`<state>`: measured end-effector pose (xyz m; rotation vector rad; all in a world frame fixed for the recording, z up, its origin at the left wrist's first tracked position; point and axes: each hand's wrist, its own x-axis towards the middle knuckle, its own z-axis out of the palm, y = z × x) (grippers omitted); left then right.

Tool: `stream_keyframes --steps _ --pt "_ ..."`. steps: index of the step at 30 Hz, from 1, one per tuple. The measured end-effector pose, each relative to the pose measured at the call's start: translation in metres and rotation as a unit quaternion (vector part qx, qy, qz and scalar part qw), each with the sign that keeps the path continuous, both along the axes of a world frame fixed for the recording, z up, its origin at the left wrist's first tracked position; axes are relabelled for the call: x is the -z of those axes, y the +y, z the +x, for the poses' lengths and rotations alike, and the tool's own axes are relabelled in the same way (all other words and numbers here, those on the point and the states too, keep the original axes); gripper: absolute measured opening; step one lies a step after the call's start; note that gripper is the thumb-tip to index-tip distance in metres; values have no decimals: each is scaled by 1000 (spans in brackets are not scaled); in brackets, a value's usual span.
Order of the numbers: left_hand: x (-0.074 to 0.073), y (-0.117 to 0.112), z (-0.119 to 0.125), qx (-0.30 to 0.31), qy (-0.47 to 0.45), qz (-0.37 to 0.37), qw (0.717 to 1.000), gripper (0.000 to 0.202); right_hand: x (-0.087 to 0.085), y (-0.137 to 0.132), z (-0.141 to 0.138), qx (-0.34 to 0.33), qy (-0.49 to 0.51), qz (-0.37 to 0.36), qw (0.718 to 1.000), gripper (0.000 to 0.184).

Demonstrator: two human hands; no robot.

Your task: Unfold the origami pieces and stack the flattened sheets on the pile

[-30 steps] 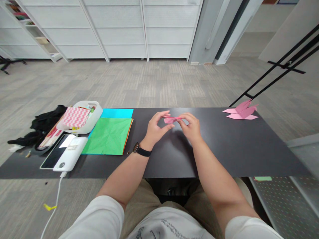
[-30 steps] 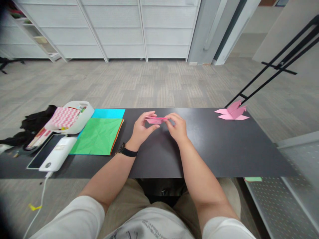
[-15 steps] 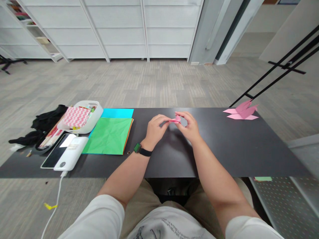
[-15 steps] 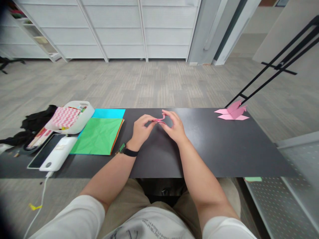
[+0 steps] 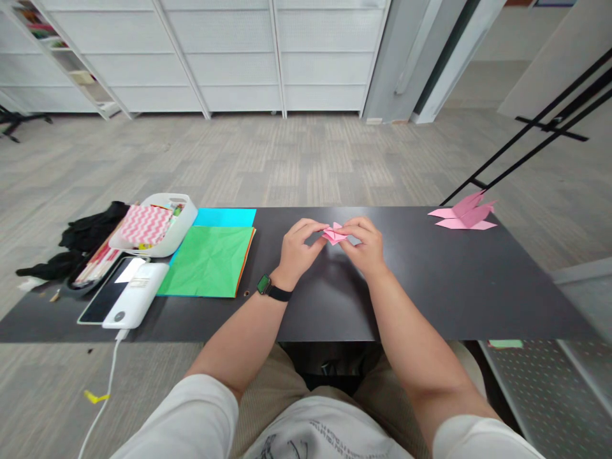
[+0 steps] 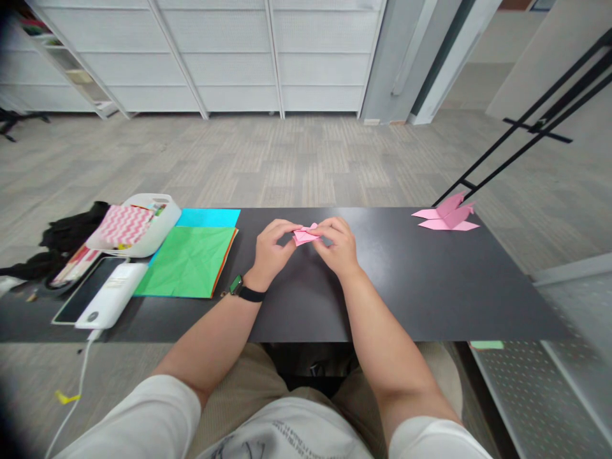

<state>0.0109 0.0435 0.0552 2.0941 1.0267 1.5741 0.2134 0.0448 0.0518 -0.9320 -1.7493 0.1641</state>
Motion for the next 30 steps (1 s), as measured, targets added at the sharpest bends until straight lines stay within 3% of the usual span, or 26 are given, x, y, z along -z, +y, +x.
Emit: stream_keyframes --steps 10,16,22,30 --pt "-4 -4 2 -24 -18 -6 1000 17 -1 -3 -6 7 19 -41 999 7" --pt "1 -4 5 -58 -33 -40 997 19 -6 -5 -12 2 13 -65 998 15" --pt "1 -4 6 -55 -22 -33 998 16 -3 -5 -13 10 20 -25 999 11" --pt "-2 -4 6 -43 -15 -11 999 16 5 -3 -12 2 -16 -28 999 8"
